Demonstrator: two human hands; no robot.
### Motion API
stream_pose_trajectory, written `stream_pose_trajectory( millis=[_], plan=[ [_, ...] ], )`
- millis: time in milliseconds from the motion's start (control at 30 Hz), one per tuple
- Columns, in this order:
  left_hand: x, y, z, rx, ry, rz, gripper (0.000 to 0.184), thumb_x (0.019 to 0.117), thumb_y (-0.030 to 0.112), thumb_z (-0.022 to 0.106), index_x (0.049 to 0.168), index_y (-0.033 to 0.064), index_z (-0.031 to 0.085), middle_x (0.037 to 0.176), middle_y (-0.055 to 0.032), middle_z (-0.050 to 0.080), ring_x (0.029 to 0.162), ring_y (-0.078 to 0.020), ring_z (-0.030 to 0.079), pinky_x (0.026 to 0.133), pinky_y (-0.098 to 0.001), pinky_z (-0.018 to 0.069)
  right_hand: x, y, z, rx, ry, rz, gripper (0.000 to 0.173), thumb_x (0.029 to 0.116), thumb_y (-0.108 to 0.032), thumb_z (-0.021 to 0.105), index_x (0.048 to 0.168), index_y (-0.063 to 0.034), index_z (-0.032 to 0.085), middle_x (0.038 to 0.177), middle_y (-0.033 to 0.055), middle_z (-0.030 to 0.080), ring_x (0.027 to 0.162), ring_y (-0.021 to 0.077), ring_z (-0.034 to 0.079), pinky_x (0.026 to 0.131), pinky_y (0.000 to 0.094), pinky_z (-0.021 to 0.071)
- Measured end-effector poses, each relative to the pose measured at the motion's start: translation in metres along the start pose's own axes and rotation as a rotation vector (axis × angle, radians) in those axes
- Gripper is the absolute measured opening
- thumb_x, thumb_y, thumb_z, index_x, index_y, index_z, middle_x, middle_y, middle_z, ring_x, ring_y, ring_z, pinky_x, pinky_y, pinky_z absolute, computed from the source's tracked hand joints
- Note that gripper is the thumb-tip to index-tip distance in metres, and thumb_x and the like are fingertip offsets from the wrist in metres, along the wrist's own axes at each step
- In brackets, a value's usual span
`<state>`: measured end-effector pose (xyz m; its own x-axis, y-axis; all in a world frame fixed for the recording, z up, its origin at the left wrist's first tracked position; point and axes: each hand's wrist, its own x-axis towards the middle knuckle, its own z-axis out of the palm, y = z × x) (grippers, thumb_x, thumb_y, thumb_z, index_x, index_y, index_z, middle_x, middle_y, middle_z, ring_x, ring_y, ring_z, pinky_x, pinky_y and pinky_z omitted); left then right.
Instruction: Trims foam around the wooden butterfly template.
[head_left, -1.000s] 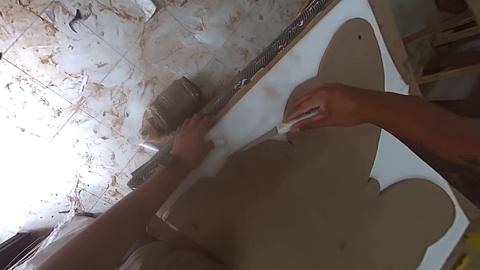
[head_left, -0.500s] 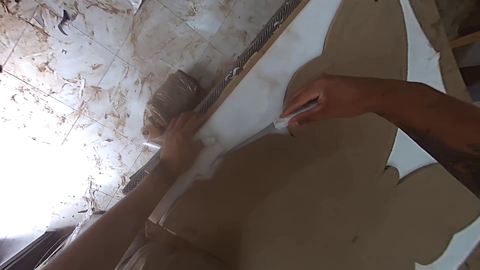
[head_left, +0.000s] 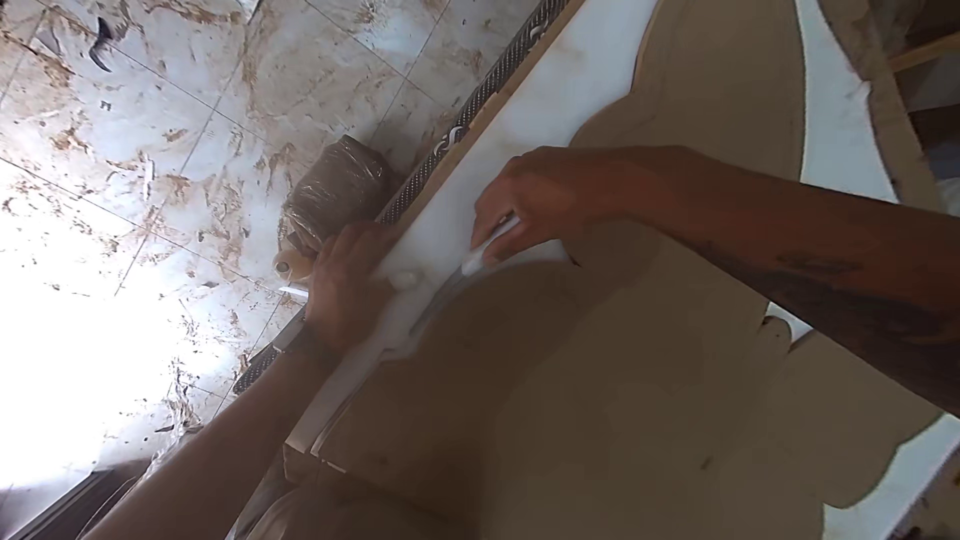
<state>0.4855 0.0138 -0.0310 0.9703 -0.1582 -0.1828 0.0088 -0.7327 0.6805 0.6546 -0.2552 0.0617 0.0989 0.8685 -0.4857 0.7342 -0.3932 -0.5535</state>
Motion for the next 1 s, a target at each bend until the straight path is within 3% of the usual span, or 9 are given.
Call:
stream_pose_trajectory(
  millis=[133,467,1000],
  plan=[
    [-0.001,-0.002,0.001,-0.009,0.007,0.011,0.056,0.0837,0.025,0.073,0.138,0.0300,0.061,0.142,0.0018,0.057,0.131,-0.0231,0.054,0.105,-0.0508,0.0483,-0.013,0.007,0.004,0.078,0.025,0.028,0.037,0.0964,-0.061,0.058,0.110,-0.0333,0.078,0.098,-0.0137,0.071,0.088,0.0002,0.067,0.077,0.0318,0.0585],
    [-0.002,0.000,0.000,0.008,0.003,-0.022,0.056,0.0839,0.025,0.070,0.139,0.0343,0.060,0.143,0.0036,0.057,0.126,-0.0245,0.056,0.098,-0.0535,0.0504,-0.055,0.018,0.009,0.223,0.047,0.175,0.035,0.0969,-0.055,0.062,0.112,-0.0281,0.078,0.099,-0.0111,0.072,0.089,0.0000,0.068,0.078,0.0256,0.0594],
    [-0.002,-0.001,0.001,0.002,0.002,-0.033,0.055,0.0853,0.027,0.071,0.139,0.0334,0.060,0.144,0.0040,0.056,0.129,-0.0242,0.055,0.100,-0.0536,0.0500,-0.124,0.019,0.003,0.242,0.106,0.490,0.031,0.0944,-0.052,0.068,0.114,-0.0299,0.079,0.099,-0.0097,0.074,0.086,0.0027,0.069,0.077,0.0312,0.0611]
  ],
)
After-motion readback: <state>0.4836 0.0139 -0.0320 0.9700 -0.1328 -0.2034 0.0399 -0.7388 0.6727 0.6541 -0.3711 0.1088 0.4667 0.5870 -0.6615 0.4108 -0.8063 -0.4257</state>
